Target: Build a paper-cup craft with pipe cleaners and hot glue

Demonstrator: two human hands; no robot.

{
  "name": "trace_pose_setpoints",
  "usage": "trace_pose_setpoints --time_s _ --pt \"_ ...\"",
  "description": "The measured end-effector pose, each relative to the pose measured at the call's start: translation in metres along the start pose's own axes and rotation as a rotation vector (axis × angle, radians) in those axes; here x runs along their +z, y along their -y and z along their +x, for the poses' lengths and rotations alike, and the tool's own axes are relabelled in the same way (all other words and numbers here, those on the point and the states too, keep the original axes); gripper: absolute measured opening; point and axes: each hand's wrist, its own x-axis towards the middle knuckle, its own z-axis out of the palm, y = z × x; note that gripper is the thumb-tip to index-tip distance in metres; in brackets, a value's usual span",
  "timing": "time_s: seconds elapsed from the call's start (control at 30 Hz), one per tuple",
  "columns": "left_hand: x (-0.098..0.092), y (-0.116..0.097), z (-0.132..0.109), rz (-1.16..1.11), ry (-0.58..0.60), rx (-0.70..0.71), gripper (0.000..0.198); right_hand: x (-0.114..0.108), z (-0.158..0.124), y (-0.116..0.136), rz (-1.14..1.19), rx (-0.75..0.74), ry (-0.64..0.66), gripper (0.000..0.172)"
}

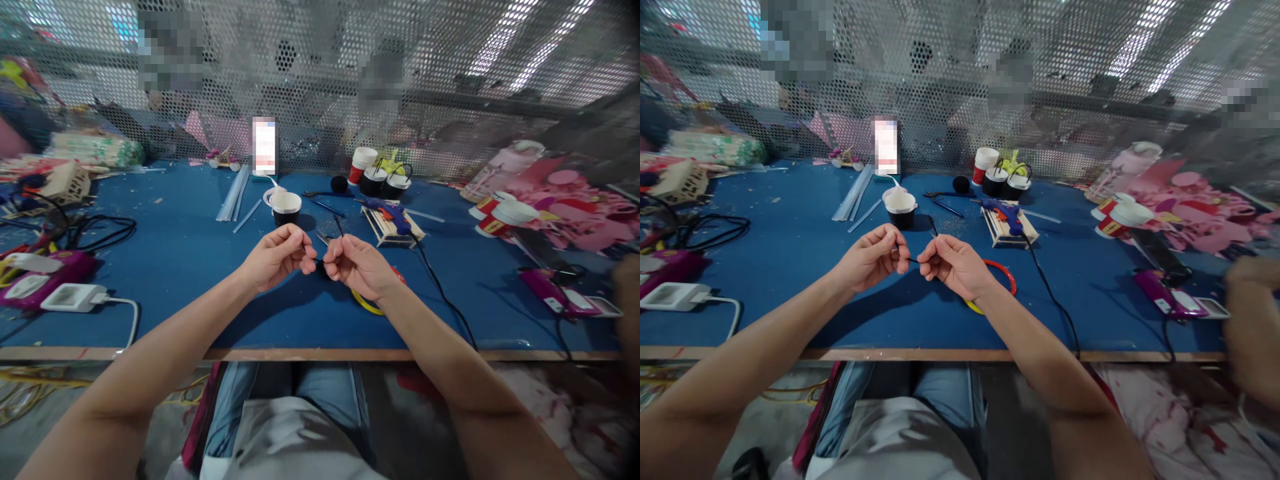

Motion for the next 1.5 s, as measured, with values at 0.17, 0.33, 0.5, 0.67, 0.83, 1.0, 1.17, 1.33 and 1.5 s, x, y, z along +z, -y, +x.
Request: trace_pose_setpoints --time_s 0.17,0.33,0.5,0.67,0.83,1.0,1.17,1.33,1.5 --pt "-0.001 -0.003 0.0 0.027 0.013 0.003 0.018 0.005 -0.004 0.001 -0.063 0.002 0.028 0.027" --pt "-0.005 -0.005 0.002 0.041 -0.037 0.009 0.017 0.003 -0.004 0.003 -0.071 0.017 0.047 0.023" --pt "-0.011 -0.004 0.006 -0.014 -0.075 -0.034 0.019 0.001 -0.002 0.007 -0.047 -0.049 0.014 0.018" --pt "-0.012 -0.001 0.007 -0.042 -0.089 -0.067 0.022 0.001 -0.003 0.008 -0.068 -0.07 0.016 0.018" --pt "-0.01 -0.001 0.006 -0.041 -0.08 -0.089 0.022 0.001 -0.005 0.01 -0.122 -0.083 0.065 0.016" --pt "-0.007 -0.001 0.003 -0.086 -0.034 -0.103 0.019 0.0 -0.006 0.016 -0.128 -0.088 0.034 0.02" --pt "-0.005 0.0 0.001 -0.073 0.012 -0.097 0.015 0.001 -0.006 0.016 -0.127 -0.076 0.046 0.02" --pt "-0.003 0.0 0.001 -0.062 0.032 -0.087 0.013 0.004 -0.008 0.013 -0.149 -0.029 0.076 0.019" --pt "-0.003 -0.003 0.001 -0.052 0.036 -0.069 0.013 0.005 -0.009 0.011 -0.149 -0.011 0.092 0.02"
